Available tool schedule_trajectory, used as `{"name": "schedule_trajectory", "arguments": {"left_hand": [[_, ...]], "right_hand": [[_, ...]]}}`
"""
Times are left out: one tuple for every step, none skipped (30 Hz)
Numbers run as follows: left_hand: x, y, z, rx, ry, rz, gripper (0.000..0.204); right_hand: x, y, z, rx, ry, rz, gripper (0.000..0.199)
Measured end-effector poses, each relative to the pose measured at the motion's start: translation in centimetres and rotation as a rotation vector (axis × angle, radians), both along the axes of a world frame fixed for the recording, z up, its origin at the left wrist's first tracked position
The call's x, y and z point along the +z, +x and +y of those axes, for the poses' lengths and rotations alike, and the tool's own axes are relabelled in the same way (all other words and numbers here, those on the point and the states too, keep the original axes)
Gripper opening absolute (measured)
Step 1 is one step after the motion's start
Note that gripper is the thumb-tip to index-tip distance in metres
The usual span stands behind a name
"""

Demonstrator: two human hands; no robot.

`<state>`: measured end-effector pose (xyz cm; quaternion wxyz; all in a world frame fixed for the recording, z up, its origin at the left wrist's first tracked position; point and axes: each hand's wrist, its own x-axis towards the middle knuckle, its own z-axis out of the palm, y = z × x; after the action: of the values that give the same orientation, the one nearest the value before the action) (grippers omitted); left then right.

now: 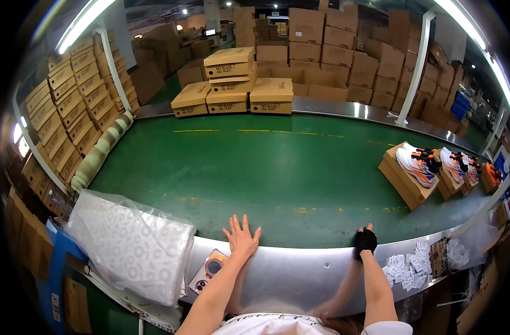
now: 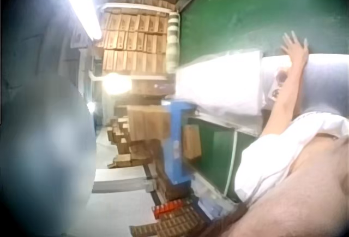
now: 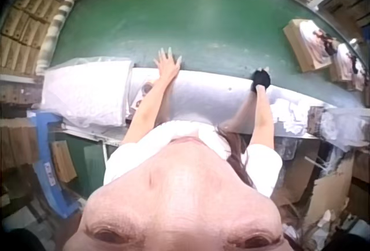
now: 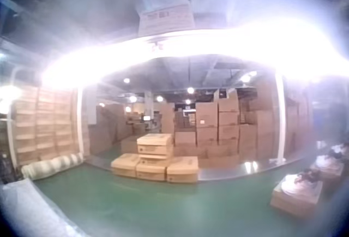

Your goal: The person picks up a pair of shoes from a conveyor belt, places them into a shoe box with tissue paper, closes the lid, and sets the box on a stack.

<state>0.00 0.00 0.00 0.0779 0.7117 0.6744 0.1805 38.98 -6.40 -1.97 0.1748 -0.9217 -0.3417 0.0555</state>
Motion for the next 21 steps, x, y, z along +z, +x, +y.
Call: {"name": "schedule_trajectory", "arguments": {"left_hand": [[-0.2, -0.1, -0.3, -0.001, -0.003, -0.008, 0.069], [-0.4, -0.2, -0.5, -0.003, -0.007, -0.015, 0.068], [0.8, 0.0, 0.9, -0.008, 0.041, -0.01, 0.068], [0.5, 0.0, 0.8, -0.009, 0.031, -0.006, 0.068], [0.3, 0.1, 0.8, -0.015, 0.021, 0.0, 0.068], [0.0, 0.3, 0.6, -0.017, 0.027, -0.005, 0.068], [-0.3, 0.3, 0.6, -0.016, 0.021, 0.01, 0.067], [0.1, 0.8, 0.2, -0.012, 0.004, 0.011, 0.066], [0.1, 0.4, 0.3, -0.006, 0.022, 0.031, 0.066], [-0.4, -0.3, 0.8, 0.008, 0.006, 0.032, 0.067], [-0.5, -0.5, 0.5, 0.024, -0.007, 0.031, 0.066], [-0.3, -0.4, 0.6, 0.016, -0.006, 0.031, 0.064], [-0.4, -0.6, 0.7, 0.02, 0.013, 0.037, 0.064], [-0.6, -0.6, 0.5, 0.018, 0.011, 0.031, 0.064], [-0.6, -0.5, 0.5, 0.022, 0.016, 0.027, 0.064], [-0.6, -0.2, 0.4, 0.004, 0.012, 0.028, 0.063], [-0.6, 0.1, 0.4, -0.008, 0.007, 0.029, 0.063], [-0.4, 0.2, 0.4, -0.008, 0.007, 0.028, 0.063], [-0.2, 0.3, 0.5, -0.014, 0.007, 0.024, 0.063], [0.0, 0.4, 0.6, -0.017, 0.006, 0.019, 0.063], [0.0, 0.1, 0.5, -0.014, 0.0, 0.019, 0.062]], "right_hand": [[0.0, -0.3, -0.5, 0.003, 0.015, -0.016, 0.043], [-0.1, -0.4, -1.1, 0.005, 0.029, -0.031, 0.042], [-0.4, 0.5, 0.1, 0.031, 0.109, -0.078, 0.042], [0.0, 0.2, -0.3, 0.021, 0.09, -0.07, 0.041], [0.3, -0.2, -0.4, 0.006, 0.071, -0.062, 0.041], [0.1, -0.1, -0.8, -0.003, 0.096, -0.032, 0.038], [-0.5, 0.2, -0.9, -0.024, 0.127, -0.007, 0.035], [-1.5, 1.1, -0.8, -0.025, 0.128, -0.015, 0.032], [-2.2, 1.1, -0.4, -0.027, 0.137, -0.008, 0.029], [-1.4, 0.0, 0.0, -0.022, 0.245, 0.092, 0.025], [-0.9, -0.7, 0.0, 0.009, 0.166, -0.039, 0.026], [-1.3, -0.3, 0.4, 0.014, 0.14, -0.027, 0.026], [-0.6, -0.7, 0.7, 0.036, 0.149, -0.045, 0.026], [-0.5, -0.8, 0.5, 0.029, 0.134, -0.031, 0.026], [-0.3, -0.8, 0.5, 0.008, 0.078, -0.033, 0.027], [-0.2, -0.6, 0.1, 0.0, 0.064, -0.025, 0.027], [-0.1, -0.3, -0.3, -0.003, 0.049, -0.017, 0.027], [0.1, -0.3, -0.4, -0.015, 0.057, -0.002, 0.028], [0.3, -0.3, -0.5, -0.022, 0.064, 0.013, 0.028], [0.6, -0.2, -0.5, -0.026, 0.071, 0.027, 0.028], [0.7, -0.6, -0.5, -0.024, 0.062, 0.023, 0.028]]}}
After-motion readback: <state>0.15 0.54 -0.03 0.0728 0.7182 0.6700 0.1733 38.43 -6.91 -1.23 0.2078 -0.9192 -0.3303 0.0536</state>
